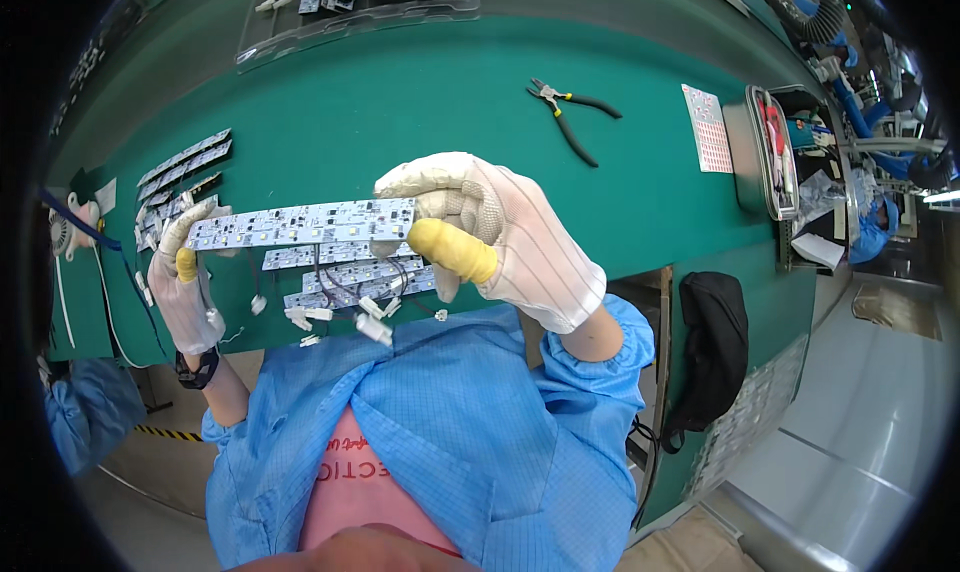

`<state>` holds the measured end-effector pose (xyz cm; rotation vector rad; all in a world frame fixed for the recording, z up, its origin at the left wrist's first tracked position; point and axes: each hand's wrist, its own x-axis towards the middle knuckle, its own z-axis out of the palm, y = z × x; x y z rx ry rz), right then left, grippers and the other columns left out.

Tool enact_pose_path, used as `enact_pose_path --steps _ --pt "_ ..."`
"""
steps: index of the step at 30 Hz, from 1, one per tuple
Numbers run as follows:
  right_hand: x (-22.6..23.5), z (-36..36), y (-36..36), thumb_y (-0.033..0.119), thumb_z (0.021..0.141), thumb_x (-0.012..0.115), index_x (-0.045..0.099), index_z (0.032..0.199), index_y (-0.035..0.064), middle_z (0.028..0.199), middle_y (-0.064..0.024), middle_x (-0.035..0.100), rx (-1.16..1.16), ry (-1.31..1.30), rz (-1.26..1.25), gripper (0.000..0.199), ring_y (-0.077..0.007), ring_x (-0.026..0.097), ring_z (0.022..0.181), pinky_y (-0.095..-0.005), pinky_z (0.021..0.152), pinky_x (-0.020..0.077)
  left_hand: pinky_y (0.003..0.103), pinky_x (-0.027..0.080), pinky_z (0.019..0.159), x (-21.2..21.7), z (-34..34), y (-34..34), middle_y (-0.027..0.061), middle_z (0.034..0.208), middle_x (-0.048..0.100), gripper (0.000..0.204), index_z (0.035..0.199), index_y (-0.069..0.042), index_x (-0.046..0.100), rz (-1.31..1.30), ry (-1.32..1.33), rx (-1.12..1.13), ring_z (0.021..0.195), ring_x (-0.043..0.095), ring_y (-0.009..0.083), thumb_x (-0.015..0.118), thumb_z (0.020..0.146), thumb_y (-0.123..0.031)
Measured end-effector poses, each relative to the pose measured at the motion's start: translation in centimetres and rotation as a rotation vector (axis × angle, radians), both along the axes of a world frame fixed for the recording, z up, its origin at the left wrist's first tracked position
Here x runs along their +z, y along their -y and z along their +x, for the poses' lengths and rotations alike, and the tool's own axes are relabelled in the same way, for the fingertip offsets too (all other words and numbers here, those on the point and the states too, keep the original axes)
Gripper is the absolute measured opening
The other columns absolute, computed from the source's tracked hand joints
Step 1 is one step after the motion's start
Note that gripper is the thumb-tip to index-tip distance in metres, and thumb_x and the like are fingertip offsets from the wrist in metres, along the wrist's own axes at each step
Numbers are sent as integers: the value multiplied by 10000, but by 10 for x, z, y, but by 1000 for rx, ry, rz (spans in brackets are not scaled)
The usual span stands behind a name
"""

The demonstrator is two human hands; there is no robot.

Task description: Assembling and inspecting LED light strips on an electronics production line.

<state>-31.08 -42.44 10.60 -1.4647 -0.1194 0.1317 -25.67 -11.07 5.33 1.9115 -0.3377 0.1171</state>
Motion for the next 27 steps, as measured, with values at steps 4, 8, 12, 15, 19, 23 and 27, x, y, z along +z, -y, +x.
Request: enact_pose_path --steps 4,8,12,15,19,23,27 --pt "-2 1 0 291 868 678 540 1139 -59 680 -29 604 -23 22 -29 464 -50 522 502 -164 477 384 268 512 811 -8 1 1 143 1049 675 406 1180 33 579 -47 -39 -12 879 666 169 577 929 -287" --pt "0 1 2 220 861 683 536 1138 -60 678 -35 584 -69 -14 -96 421 -51 498 488 -167 459 364 269 540 764 -11 -3 3 169 1036 669 462 1194 53 555 -271 -32 36 845 673 190 660 868 -257" --pt "-14 5 7 213 870 667 526 1144 -53 710 -45 579 -44 29 -67 407 -56 497 504 -174 458 355 264 546 723 -3 -10 5 192 1022 663 542 1196 77 542 -393 -24 9 828 671 194 717 811 -262" --pt "-8 8 2 240 874 659 528 1139 -47 716 -46 577 -97 -20 -155 412 -59 488 505 -185 464 354 263 543 716 -1 -13 7 195 1020 662 557 1199 87 537 -425 7 12 799 670 188 729 797 -248" --pt "-16 13 4 261 878 649 535 1136 -39 721 -37 577 -130 -2 -217 413 -54 460 512 -185 468 325 263 537 738 7 -18 17 187 1021 660 537 1194 91 542 -507 -23 -39 812 669 190 729 796 -217" --pt "-24 16 9 262 875 657 540 1147 -25 795 -30 594 -145 -46 -156 412 -52 442 508 -184 459 311 264 543 681 18 -22 29 184 949 671 499 1156 66 562 -410 30 -51 744 664 172 712 814 -265" --pt "-30 21 12 268 874 663 538 1153 -21 844 -40 609 -104 -54 -121 420 -45 444 514 -174 460 311 286 540 718 17 -9 19 158 968 674 489 1156 55 574 -124 367 -211 780 665 183 705 817 -273"
